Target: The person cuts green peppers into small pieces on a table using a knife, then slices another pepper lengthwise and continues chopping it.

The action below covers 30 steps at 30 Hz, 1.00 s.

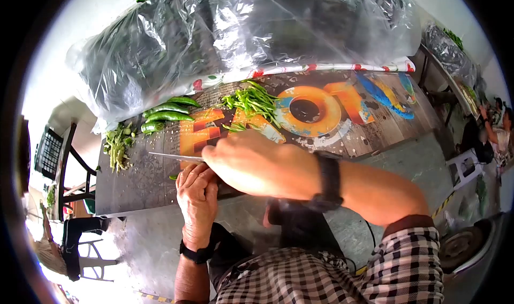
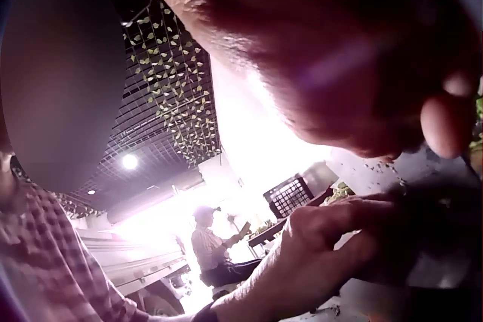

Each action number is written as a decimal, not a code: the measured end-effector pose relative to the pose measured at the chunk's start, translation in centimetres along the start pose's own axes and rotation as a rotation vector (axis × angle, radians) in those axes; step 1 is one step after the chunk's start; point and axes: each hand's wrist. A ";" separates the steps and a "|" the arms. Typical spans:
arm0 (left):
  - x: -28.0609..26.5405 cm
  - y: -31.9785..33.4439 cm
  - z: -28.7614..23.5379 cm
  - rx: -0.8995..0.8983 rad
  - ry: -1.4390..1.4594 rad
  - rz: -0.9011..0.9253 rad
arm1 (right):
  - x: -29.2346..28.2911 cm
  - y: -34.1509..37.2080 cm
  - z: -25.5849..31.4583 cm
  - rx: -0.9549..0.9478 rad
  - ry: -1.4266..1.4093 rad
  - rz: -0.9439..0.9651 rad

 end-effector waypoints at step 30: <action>0.5 0.3 -0.5 0.006 0.048 0.016 | 1.0 0.3 0.8 0.000 0.219 0.002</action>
Point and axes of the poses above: each hand's wrist, its own y-axis away from the middle knuckle, its own x-axis out of the palm, z = x × y, and after that the axes turned 11 degrees about -z, right-handed
